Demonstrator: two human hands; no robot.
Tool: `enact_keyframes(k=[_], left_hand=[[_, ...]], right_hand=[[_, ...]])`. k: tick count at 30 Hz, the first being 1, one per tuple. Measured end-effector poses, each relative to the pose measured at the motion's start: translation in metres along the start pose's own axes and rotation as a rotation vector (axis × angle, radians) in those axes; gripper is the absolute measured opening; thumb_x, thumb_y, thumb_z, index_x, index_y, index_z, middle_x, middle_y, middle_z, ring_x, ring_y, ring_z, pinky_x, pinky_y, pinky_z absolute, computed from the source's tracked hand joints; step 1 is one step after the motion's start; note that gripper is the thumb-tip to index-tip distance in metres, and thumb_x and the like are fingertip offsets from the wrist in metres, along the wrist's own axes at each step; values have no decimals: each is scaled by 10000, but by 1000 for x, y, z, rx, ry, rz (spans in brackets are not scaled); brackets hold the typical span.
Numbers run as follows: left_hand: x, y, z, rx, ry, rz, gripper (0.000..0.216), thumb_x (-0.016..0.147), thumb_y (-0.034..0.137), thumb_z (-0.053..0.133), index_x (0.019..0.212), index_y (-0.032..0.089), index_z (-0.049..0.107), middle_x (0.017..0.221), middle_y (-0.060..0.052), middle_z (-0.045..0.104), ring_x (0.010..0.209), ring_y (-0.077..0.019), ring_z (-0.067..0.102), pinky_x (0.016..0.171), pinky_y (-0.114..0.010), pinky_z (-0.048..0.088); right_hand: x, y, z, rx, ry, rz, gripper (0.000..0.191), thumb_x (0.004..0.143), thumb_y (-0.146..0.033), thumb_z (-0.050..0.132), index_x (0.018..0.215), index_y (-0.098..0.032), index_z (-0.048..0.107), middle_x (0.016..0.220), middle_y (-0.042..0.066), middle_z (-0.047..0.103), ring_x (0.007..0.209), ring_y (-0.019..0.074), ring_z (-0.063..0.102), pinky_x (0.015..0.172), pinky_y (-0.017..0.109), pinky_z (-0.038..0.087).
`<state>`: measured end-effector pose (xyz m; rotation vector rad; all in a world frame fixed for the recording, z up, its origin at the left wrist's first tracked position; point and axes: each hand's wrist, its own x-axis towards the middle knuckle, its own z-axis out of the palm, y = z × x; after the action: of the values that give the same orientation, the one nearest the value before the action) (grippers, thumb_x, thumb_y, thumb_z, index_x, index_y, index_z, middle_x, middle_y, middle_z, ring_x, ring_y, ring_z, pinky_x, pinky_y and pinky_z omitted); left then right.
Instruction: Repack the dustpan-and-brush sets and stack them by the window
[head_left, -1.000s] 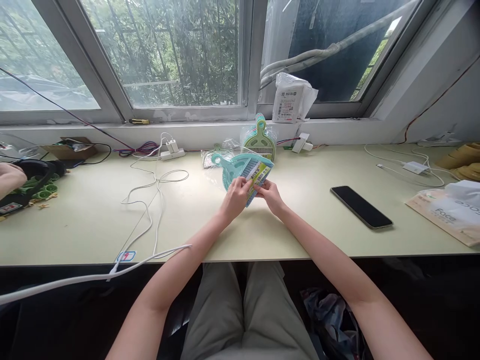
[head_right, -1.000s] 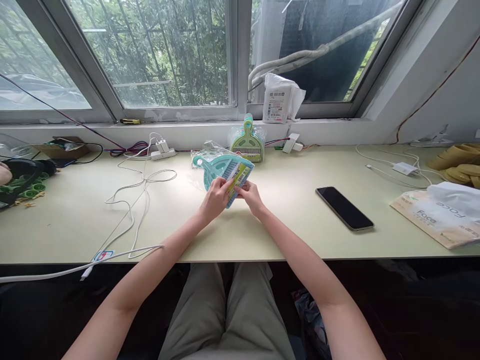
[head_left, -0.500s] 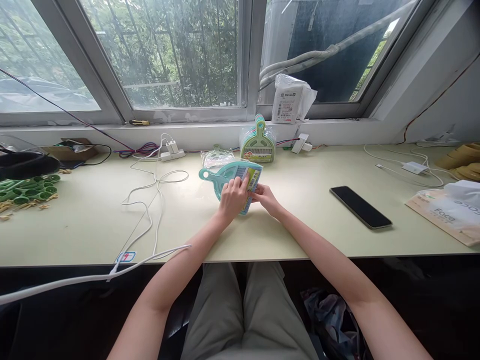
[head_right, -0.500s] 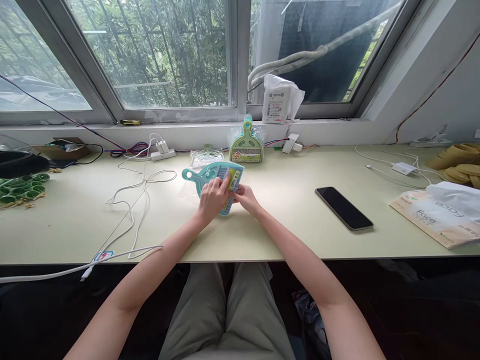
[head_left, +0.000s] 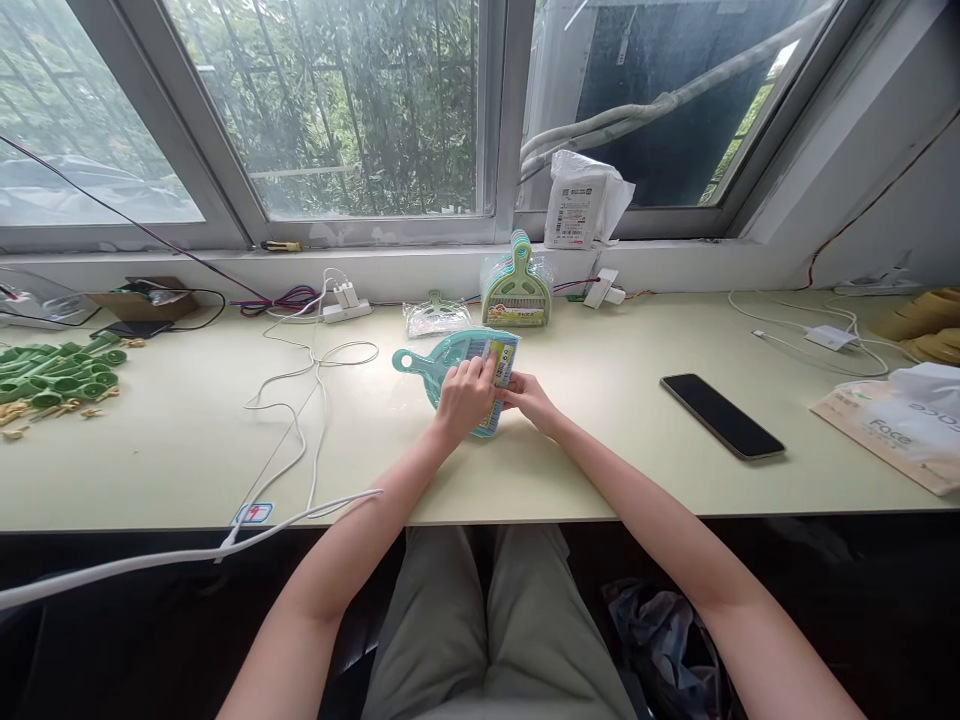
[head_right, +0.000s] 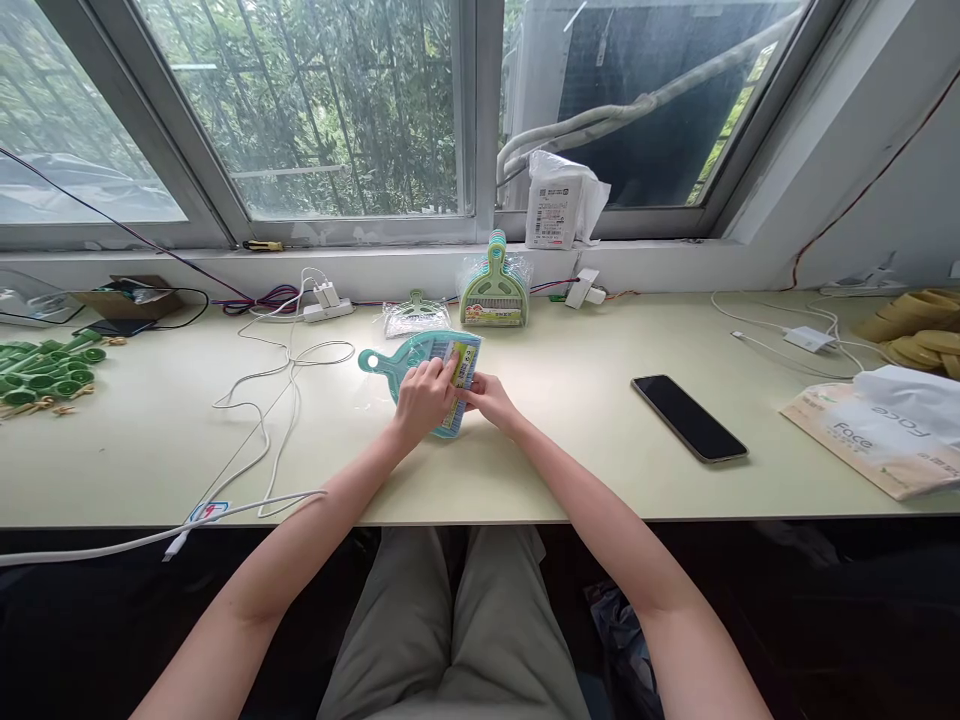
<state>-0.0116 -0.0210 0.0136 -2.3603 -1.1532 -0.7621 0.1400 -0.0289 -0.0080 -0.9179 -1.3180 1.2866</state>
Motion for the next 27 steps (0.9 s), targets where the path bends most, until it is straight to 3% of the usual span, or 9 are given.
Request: enact_keyframes(k=[8, 13, 17, 19, 21, 23, 27], left_hand=[[-1, 0, 3, -73, 58, 20, 488, 918, 198, 356, 1395, 140, 443, 955, -115, 628, 885, -234, 577, 740, -344, 386], [-1, 1, 2, -223, 137, -12, 465, 922, 162, 360, 1376, 212, 447, 1027, -97, 637, 961, -219, 580, 850, -358, 395], [-2, -2, 1, -411, 434, -288, 472, 932, 283, 437, 1395, 229, 363, 1367, -136, 467, 1280, -255, 420, 1046, -418, 313], [0, -6, 2, -532, 593, -473, 682, 870, 403, 560, 1445, 227, 238, 1497, -155, 283, 1405, -279, 247, 1117, -445, 244], [4, -10, 3, -705, 670, -621, 905, 782, 478, 662, 1473, 239, 129, 1558, -148, 132, 1451, -282, 128, 1153, -449, 197], [8, -13, 6, -984, 584, -682, 931, 759, 515, 674, 1474, 258, 137, 1565, -130, 149, 1449, -282, 160, 1151, -451, 224], [11, -11, 12, -1600, 7, -604, 684, 796, 570, 594, 1364, 235, 411, 1363, -121, 525, 1259, -309, 493, 1026, -486, 406]], right_hand=[[-1, -1, 0, 26, 20, -13, 461, 587, -482, 818, 879, -163, 659, 791, 44, 720, 760, 228, 694, 677, 385, 587], [0, -4, -4, 97, 125, -42, 473, 572, -451, 840, 907, -171, 659, 873, 56, 728, 817, 242, 694, 741, 422, 592], [0, -9, -10, 184, 222, -72, 440, 614, -430, 825, 935, -180, 656, 977, 73, 723, 896, 254, 685, 800, 437, 585], [0, -13, -13, 222, 245, -91, 426, 627, -409, 823, 946, -186, 650, 1023, 74, 715, 933, 257, 679, 831, 439, 578], [-1, -15, -15, 251, 255, -107, 421, 637, -396, 819, 959, -190, 643, 1045, 73, 711, 961, 260, 674, 855, 442, 573], [0, -15, -16, 267, 260, -113, 420, 638, -393, 818, 960, -191, 639, 1045, 73, 711, 976, 263, 671, 863, 443, 572], [3, -12, -17, 273, 257, -107, 412, 630, -397, 821, 934, -183, 642, 1030, 73, 715, 975, 259, 673, 865, 432, 573]])
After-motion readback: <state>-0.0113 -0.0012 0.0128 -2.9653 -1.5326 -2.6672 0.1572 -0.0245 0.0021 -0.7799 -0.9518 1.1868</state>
